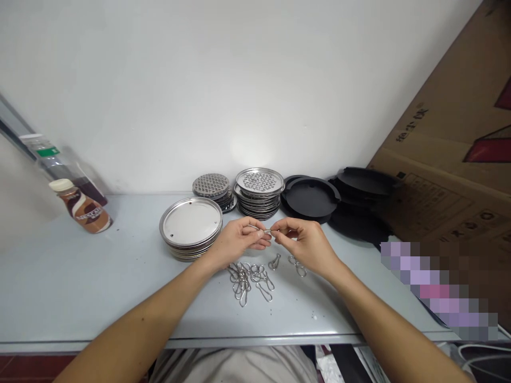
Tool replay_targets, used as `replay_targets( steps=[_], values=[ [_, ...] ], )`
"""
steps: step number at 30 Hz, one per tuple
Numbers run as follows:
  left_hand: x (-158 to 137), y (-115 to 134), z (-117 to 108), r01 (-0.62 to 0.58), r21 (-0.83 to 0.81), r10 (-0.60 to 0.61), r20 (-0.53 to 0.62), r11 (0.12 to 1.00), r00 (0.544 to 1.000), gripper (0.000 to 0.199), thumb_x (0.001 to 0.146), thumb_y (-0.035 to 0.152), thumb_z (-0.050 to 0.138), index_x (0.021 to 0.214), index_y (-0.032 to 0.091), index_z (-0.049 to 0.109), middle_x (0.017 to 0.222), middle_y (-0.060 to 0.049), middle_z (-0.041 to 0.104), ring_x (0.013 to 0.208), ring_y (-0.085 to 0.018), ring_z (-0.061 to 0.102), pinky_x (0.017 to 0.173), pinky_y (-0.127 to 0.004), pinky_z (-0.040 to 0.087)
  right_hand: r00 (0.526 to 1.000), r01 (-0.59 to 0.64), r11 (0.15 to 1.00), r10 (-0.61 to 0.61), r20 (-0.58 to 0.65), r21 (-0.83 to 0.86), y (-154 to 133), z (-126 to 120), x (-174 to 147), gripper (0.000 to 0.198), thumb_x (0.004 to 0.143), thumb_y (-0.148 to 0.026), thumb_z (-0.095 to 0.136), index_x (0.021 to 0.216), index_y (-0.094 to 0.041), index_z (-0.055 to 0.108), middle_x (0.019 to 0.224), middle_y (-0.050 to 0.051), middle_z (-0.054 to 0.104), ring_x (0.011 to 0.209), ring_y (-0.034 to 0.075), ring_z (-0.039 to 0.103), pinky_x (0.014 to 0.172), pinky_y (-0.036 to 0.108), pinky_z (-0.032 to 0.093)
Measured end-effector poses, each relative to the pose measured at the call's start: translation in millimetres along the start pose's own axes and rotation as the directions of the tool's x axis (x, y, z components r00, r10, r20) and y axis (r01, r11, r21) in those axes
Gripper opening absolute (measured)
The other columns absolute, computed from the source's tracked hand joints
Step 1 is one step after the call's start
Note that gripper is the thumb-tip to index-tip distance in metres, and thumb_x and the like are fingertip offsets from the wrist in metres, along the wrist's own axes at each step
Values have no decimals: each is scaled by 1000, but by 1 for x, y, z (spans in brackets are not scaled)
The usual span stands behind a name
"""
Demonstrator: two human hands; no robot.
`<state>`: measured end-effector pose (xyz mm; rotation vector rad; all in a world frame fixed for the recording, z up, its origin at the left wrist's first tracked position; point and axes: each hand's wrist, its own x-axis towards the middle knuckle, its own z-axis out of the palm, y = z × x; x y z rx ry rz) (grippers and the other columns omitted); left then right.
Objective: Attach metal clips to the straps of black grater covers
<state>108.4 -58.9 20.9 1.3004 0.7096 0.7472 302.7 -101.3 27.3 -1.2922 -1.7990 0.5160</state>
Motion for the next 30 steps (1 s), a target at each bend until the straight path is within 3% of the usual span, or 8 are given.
replay_targets(
  steps=[9, 16, 25, 30],
  values=[
    [0, -2, -1, -22, 11, 23, -19, 1000, 1000, 35, 80, 38, 75, 100, 14, 60, 96, -13, 76, 92, -24, 73, 89, -42, 56, 998, -8, 1000, 7, -56, -27, -1, 0, 1, 12, 83, -19, 64, 89, -20, 74, 78, 1, 75, 70, 16, 69, 67, 27, 54],
    [2, -4, 4, -124, 57, 127, -61, 991, 990, 28, 79, 31, 77, 98, 14, 65, 88, -9, 77, 88, -22, 74, 85, -39, 57, 993, 27, 999, -31, -117, -29, -1, 4, -1, 17, 84, -19, 63, 92, -21, 78, 86, 3, 77, 75, 17, 70, 65, 27, 55],
    [-1, -8, 11, -206, 24, 207, -177, 978, 962, 25, 73, 27, 81, 92, 13, 72, 87, -7, 78, 83, -20, 74, 85, -37, 59, 967, 55, 999, -53, -248, -1, -4, 15, -4, 15, 84, -17, 64, 87, -20, 78, 83, 5, 77, 74, 19, 71, 64, 27, 56],
    [-2, -14, 20, -273, 39, 273, -269, 961, 924, 20, 73, 27, 80, 88, 14, 74, 91, -6, 78, 89, -22, 73, 88, -38, 58, 944, 87, 996, -91, -316, -27, -6, 23, -6, 17, 85, -16, 62, 89, -21, 77, 89, 6, 77, 78, 20, 72, 72, 31, 58]
  ],
)
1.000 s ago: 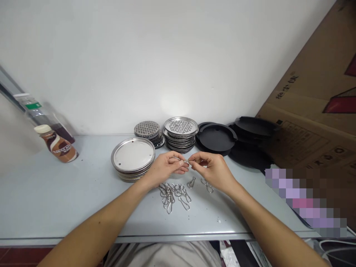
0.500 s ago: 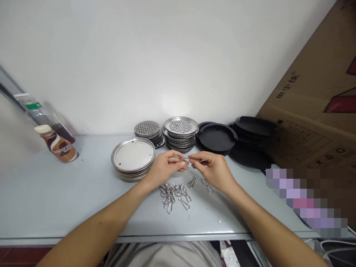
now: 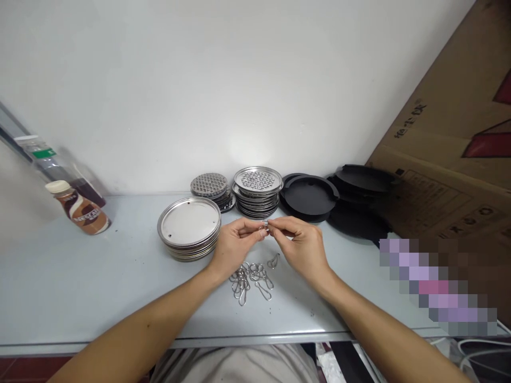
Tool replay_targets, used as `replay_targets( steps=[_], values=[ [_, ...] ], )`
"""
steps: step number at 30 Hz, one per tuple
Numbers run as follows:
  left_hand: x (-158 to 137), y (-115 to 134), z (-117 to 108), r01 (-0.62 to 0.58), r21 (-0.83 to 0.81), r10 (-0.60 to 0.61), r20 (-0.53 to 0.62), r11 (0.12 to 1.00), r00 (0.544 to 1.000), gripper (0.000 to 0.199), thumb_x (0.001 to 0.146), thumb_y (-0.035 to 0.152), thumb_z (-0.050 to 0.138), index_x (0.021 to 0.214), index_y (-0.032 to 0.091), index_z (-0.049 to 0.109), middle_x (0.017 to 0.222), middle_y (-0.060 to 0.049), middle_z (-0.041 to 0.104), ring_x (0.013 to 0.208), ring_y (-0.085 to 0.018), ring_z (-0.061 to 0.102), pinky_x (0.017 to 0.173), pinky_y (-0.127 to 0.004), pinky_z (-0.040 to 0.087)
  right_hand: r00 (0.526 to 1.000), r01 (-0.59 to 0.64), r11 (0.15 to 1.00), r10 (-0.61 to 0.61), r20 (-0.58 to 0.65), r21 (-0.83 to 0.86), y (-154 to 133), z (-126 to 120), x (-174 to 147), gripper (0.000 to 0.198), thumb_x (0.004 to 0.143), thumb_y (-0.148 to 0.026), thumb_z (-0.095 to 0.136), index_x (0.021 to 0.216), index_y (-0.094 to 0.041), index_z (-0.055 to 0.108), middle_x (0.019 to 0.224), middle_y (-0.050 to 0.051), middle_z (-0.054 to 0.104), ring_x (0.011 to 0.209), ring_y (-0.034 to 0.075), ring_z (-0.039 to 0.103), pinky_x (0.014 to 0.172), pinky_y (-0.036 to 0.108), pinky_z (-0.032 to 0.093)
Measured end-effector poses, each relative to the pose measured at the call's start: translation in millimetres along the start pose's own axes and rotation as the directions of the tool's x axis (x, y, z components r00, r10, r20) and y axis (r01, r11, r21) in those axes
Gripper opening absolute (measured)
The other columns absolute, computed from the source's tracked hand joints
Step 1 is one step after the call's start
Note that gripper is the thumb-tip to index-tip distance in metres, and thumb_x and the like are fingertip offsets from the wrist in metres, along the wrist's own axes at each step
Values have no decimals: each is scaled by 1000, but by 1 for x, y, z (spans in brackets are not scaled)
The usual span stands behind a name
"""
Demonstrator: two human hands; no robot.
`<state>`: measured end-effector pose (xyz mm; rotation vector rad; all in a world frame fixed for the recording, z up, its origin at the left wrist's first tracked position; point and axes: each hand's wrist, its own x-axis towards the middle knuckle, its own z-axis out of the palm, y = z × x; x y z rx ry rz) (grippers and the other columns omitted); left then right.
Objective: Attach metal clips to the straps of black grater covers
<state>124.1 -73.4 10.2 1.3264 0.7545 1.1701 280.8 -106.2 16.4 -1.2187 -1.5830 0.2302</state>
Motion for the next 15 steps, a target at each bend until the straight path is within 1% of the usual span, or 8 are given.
replay_targets(
  steps=[4, 8, 12, 15],
  values=[
    [-3, -1, 2, -74, 69, 77, -49, 995, 996, 14, 75, 24, 78, 87, 16, 75, 92, -5, 78, 90, -20, 73, 90, -35, 57, 993, 109, 990, -112, -32, -93, 0, 6, -1, 20, 87, -13, 59, 92, -21, 77, 89, 6, 77, 81, 21, 72, 76, 33, 57],
    [-2, -4, 2, -77, 65, 82, -75, 995, 994, 14, 77, 24, 76, 89, 16, 75, 92, -5, 78, 90, -20, 73, 90, -35, 57, 987, 153, 979, -158, -31, -135, 1, 12, -2, 22, 88, -12, 57, 95, -20, 76, 92, 8, 77, 83, 22, 72, 77, 34, 57],
    [1, -9, -1, -66, 75, 72, -77, 995, 994, 15, 78, 24, 75, 90, 15, 75, 91, -5, 78, 88, -20, 73, 88, -34, 58, 991, 130, 984, -133, -14, -124, 6, 18, 1, 21, 88, -12, 57, 94, -21, 76, 89, 7, 77, 81, 21, 72, 76, 34, 57],
    [5, -10, -4, -44, 86, 50, -77, 995, 996, 17, 78, 26, 75, 91, 15, 74, 90, -6, 77, 88, -20, 73, 86, -34, 58, 997, 58, 995, -53, 53, -77, 11, 16, 6, 19, 86, -14, 60, 92, -21, 77, 88, 7, 77, 80, 22, 72, 75, 34, 57]
  ],
)
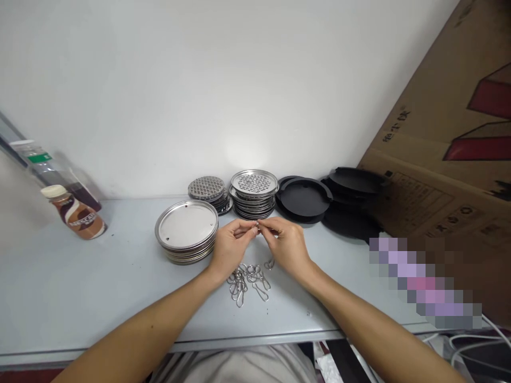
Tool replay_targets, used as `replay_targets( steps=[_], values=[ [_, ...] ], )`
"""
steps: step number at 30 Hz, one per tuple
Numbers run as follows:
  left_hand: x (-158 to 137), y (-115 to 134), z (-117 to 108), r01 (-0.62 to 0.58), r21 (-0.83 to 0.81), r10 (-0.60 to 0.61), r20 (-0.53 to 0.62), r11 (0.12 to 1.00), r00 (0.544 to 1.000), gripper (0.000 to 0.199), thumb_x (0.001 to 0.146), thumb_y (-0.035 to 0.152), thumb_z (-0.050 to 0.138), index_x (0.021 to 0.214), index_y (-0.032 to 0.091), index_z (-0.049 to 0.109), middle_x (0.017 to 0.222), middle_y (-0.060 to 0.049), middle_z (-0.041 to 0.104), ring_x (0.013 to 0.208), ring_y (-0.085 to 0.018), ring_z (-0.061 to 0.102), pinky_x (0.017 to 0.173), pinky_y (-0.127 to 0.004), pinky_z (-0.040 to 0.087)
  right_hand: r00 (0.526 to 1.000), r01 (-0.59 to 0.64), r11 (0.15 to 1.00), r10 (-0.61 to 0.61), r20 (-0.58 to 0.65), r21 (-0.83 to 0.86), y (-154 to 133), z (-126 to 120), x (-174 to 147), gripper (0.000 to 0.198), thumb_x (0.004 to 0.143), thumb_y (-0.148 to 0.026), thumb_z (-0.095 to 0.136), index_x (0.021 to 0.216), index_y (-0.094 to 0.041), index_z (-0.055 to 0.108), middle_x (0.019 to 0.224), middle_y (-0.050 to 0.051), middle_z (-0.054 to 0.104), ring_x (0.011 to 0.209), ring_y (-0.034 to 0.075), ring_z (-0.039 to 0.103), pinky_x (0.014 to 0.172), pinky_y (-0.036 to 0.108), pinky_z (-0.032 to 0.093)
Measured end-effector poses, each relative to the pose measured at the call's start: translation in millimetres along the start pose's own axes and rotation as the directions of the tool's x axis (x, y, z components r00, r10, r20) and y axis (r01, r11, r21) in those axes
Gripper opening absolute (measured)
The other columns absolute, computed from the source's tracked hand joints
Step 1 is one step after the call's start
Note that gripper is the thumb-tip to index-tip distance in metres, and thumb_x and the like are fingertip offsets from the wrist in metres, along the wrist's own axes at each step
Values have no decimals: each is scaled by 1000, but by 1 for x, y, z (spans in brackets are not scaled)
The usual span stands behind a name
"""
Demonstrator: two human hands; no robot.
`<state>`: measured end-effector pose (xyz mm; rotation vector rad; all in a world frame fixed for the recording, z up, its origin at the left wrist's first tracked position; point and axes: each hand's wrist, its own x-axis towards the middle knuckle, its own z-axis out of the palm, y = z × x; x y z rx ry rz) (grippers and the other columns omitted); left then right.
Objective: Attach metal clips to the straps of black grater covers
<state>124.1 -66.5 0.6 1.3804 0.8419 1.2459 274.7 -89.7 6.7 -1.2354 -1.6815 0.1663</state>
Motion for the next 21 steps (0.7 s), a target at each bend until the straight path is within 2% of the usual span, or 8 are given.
replay_targets(
  steps=[3, 5, 9, 14, 19, 21],
  values=[
    [4, 4, -4, 32, 11, -32, -10, 999, 999, 19, 78, 29, 76, 90, 14, 73, 86, -6, 76, 84, -20, 73, 82, -32, 58, 993, -87, 991, 77, 93, 105, 2, -6, 2, 18, 84, -16, 64, 96, -21, 76, 93, 6, 77, 78, 20, 73, 73, 31, 58],
    [6, 8, -6, 60, 10, -60, 8, 998, 998, 21, 78, 32, 76, 89, 14, 72, 83, -6, 76, 79, -20, 73, 78, -31, 58, 991, -66, 989, 50, 121, 136, 1, -9, 2, 19, 85, -16, 64, 99, -21, 75, 92, 5, 77, 76, 18, 72, 71, 29, 58],
    [9, 13, -8, 145, -20, -144, 53, 989, 988, 27, 75, 38, 78, 88, 14, 72, 75, -5, 75, 69, -17, 71, 70, -29, 57, 995, 82, 991, -88, 56, 106, -2, -13, -1, 16, 88, -20, 62, 96, -24, 76, 85, 5, 76, 75, 18, 69, 71, 30, 57],
    [7, 9, -4, 280, -124, -278, 36, 952, 960, 29, 71, 37, 82, 85, 14, 73, 75, -5, 74, 64, -13, 68, 66, -25, 54, 997, 79, 986, -80, -1, 145, -4, -14, -3, 15, 90, -25, 61, 92, -23, 76, 79, 4, 75, 71, 18, 69, 69, 30, 56],
    [-1, 8, 1, 235, -157, -217, 123, 959, 968, 27, 73, 38, 81, 86, 14, 74, 76, -5, 75, 65, -13, 67, 68, -25, 55, 998, 68, 995, -69, 12, 70, -5, -12, -4, 18, 92, -24, 57, 85, -20, 72, 75, 4, 73, 66, 16, 66, 65, 28, 53],
    [-2, 8, 3, 251, -188, -228, 138, 949, 964, 27, 75, 39, 79, 87, 15, 74, 79, -5, 75, 66, -13, 67, 68, -26, 56, 998, 58, 998, -58, -1, 37, -3, -16, -1, 18, 92, -26, 57, 84, -20, 72, 76, 5, 72, 67, 16, 66, 66, 27, 52]
  ],
)
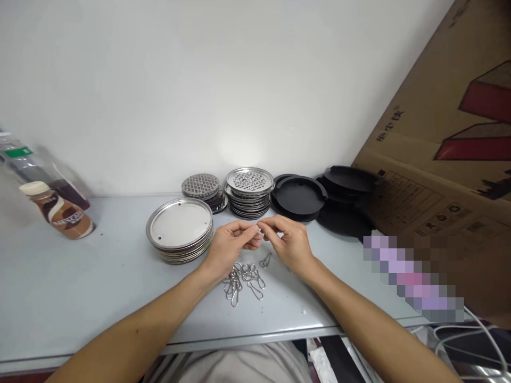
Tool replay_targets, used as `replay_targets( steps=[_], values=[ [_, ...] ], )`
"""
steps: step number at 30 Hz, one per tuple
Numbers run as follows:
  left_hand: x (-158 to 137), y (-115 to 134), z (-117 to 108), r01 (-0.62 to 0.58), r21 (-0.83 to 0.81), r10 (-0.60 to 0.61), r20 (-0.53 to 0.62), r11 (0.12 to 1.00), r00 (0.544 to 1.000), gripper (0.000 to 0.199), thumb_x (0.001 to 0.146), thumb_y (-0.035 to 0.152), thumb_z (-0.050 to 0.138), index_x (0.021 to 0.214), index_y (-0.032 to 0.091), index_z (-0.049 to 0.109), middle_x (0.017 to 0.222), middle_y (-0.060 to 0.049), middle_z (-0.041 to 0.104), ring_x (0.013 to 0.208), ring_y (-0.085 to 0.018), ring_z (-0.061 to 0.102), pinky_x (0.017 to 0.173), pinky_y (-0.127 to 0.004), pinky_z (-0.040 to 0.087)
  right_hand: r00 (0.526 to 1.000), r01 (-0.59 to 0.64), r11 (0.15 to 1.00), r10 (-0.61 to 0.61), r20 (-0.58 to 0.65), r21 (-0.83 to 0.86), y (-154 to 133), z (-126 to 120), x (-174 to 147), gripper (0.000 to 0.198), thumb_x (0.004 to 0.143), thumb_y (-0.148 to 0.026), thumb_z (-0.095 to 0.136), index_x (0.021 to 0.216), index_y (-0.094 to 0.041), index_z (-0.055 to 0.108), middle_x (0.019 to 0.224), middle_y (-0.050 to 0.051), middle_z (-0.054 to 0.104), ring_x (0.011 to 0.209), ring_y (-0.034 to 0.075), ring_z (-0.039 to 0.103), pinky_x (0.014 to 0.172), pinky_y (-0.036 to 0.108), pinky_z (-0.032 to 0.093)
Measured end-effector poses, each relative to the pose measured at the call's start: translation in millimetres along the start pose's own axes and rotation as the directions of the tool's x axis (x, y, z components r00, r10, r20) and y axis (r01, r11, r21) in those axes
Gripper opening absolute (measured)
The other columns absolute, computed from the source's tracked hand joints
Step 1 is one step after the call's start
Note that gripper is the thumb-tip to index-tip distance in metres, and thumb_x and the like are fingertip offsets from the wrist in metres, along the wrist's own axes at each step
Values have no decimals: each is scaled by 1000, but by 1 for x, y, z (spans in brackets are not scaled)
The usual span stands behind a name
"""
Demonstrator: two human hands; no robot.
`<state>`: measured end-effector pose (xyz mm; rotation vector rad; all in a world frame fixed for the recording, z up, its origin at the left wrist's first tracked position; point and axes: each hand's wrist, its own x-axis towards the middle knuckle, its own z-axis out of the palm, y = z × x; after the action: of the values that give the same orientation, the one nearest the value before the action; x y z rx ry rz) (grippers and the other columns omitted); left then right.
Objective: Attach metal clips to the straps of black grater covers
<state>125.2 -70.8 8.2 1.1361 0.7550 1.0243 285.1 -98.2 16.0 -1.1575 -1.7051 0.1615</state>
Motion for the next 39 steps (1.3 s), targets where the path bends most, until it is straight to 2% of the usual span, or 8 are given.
replay_targets(
  steps=[4, 9, 13, 17, 22, 26, 31, 39],
  values=[
    [3, -6, 6, 36, 166, -31, -29, 985, 999, 27, 79, 42, 73, 87, 16, 72, 72, -4, 71, 60, -14, 64, 61, -25, 53, 960, -223, 975, 216, 175, 21, 17, -28, 14, 22, 88, -32, 59, 75, -18, 70, 63, 2, 67, 53, 14, 61, 53, 24, 49],
    [0, -18, 21, -163, 534, 31, 247, 830, 968, 23, 88, 34, 60, 99, 21, 77, 79, -4, 74, 72, -20, 66, 70, -31, 51, 644, -441, 894, 378, 665, -81, 45, -67, 21, 18, 78, -28, 63, 64, -18, 70, 51, -1, 61, 45, 13, 58, 42, 21, 48],
    [-7, -16, 19, -417, 730, 131, 417, 542, 899, 23, 89, 29, 61, 107, 23, 73, 99, -6, 74, 95, -25, 63, 91, -37, 44, 558, -396, 901, 390, 732, -178, 54, -70, 18, 13, 73, -22, 63, 64, -20, 73, 53, 0, 64, 46, 14, 59, 40, 21, 48],
    [-11, -11, 7, -351, 854, 66, 353, 385, 933, 41, 69, 38, 81, 103, 18, 68, 100, -10, 68, 99, -30, 59, 85, -39, 46, 587, -360, 913, 381, 714, -191, 53, -65, 18, 9, 71, -22, 66, 68, -20, 74, 57, 0, 67, 46, 13, 58, 38, 20, 44],
    [-10, -7, 1, -340, 865, 13, 361, 368, 933, 13, 85, 29, 63, 83, 18, 70, 88, -8, 68, 89, -26, 62, 80, -36, 45, 739, -237, 969, 228, 634, -71, 38, -53, 19, 10, 75, -19, 65, 79, -20, 74, 72, 1, 73, 64, 15, 64, 59, 23, 50],
    [-5, -3, -2, -277, 770, 95, 274, 575, 957, 18, 90, 27, 56, 82, 18, 70, 79, -4, 71, 75, -20, 64, 71, -31, 45, 759, -193, 978, 97, 644, 79, 20, -34, 14, 26, 74, -16, 69, 99, -21, 72, 93, 1, 74, 85, 17, 66, 69, 23, 50],
    [3, 2, -8, -52, 406, 23, 74, 912, 997, 22, 84, 36, 65, 81, 15, 70, 72, -3, 70, 69, -17, 65, 67, -27, 49, 805, -307, 930, 140, 576, 203, 14, -16, 6, 37, 81, -22, 67, 118, -20, 65, 85, 3, 72, 72, 15, 66, 64, 25, 52],
    [6, 7, -9, -77, 168, 80, -8, 983, 997, 25, 80, 37, 73, 88, 14, 73, 81, -5, 73, 74, -15, 66, 72, -26, 52, 821, -432, 819, 184, 540, 377, 13, -17, 8, 25, 92, -29, 56, 110, -16, 68, 94, 8, 72, 79, 18, 71, 74, 34, 58]
  ],
)
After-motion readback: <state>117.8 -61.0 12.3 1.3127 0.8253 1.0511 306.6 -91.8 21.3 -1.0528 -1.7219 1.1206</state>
